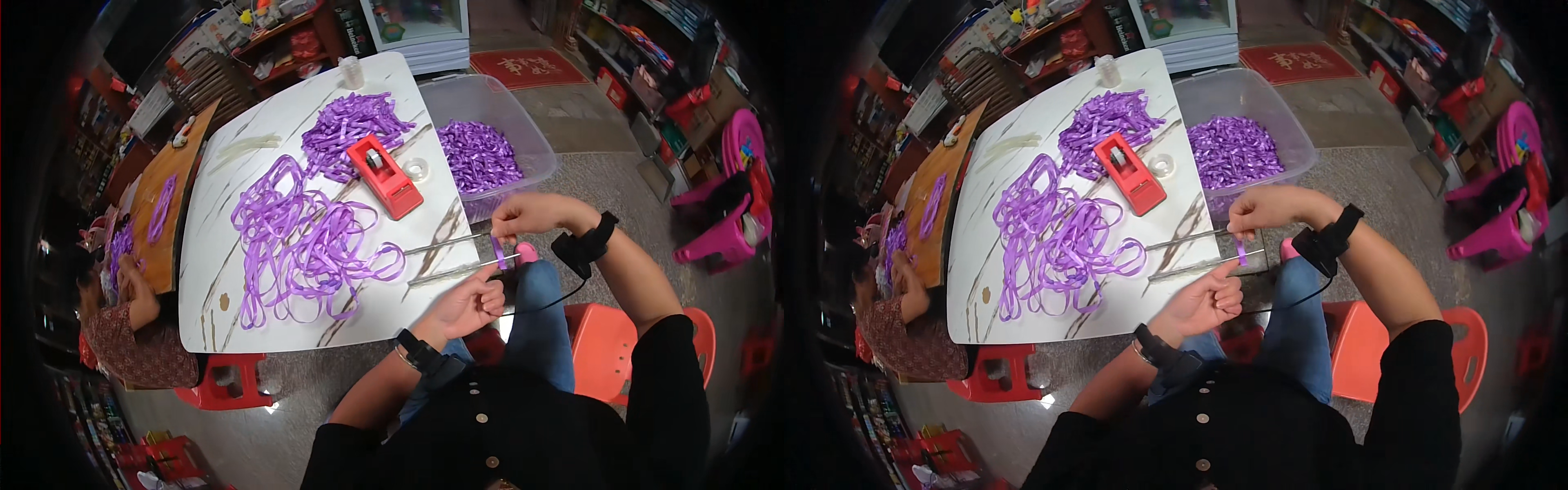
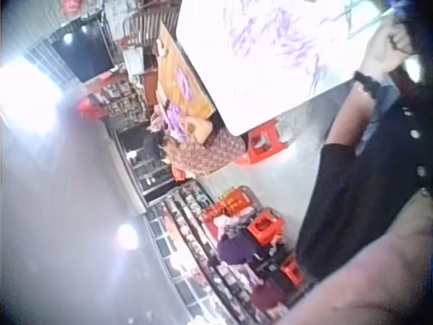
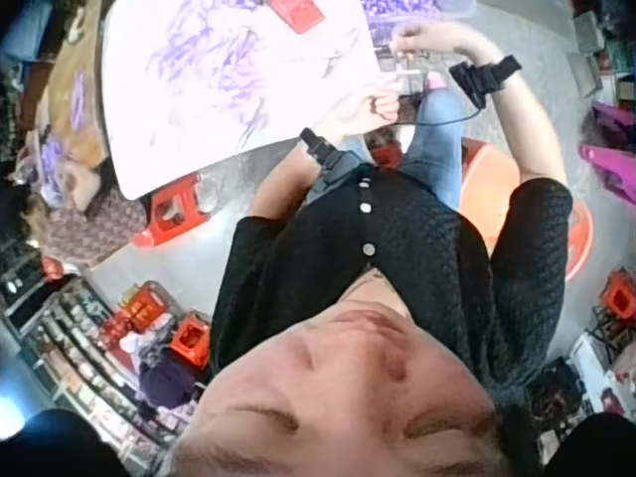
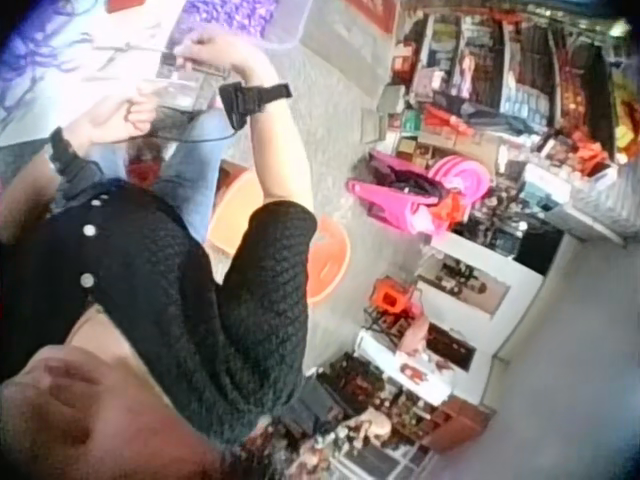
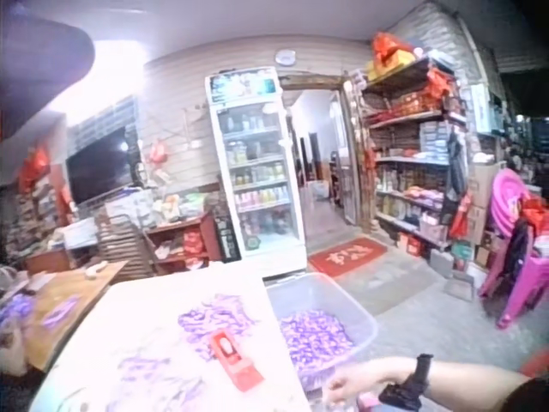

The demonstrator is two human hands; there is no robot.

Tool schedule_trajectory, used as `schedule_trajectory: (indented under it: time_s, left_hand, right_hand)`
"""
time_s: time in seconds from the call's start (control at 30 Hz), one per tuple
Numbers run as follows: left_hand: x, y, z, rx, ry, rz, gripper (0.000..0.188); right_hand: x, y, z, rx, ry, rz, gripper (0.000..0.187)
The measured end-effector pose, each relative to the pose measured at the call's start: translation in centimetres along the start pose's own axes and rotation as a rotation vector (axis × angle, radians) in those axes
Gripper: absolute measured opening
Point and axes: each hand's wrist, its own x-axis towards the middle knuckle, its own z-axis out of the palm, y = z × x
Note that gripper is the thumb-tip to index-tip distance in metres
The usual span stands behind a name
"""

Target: Assembling purple plastic ribbons onto small metal frames or clips.

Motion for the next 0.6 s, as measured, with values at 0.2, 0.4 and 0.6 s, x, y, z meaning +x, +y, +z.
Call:
schedule_trajectory:
  time_s: [0.2,0.4,0.6]
  left_hand:
    - [0.1,-0.2,-0.3,-0.002,-0.009,-0.005,0.036]
    - [0.1,-0.2,-0.1,-0.009,0.01,0.0,0.038]
    - [0.2,-0.2,-0.4,-0.022,-0.022,-0.002,0.039]
  right_hand:
    - [0.0,-0.6,0.8,-0.311,0.015,0.093,0.023]
    - [0.7,-0.4,1.0,-0.529,-0.032,0.196,0.023]
    - [1.1,-0.7,1.6,-0.599,-0.008,0.272,0.022]
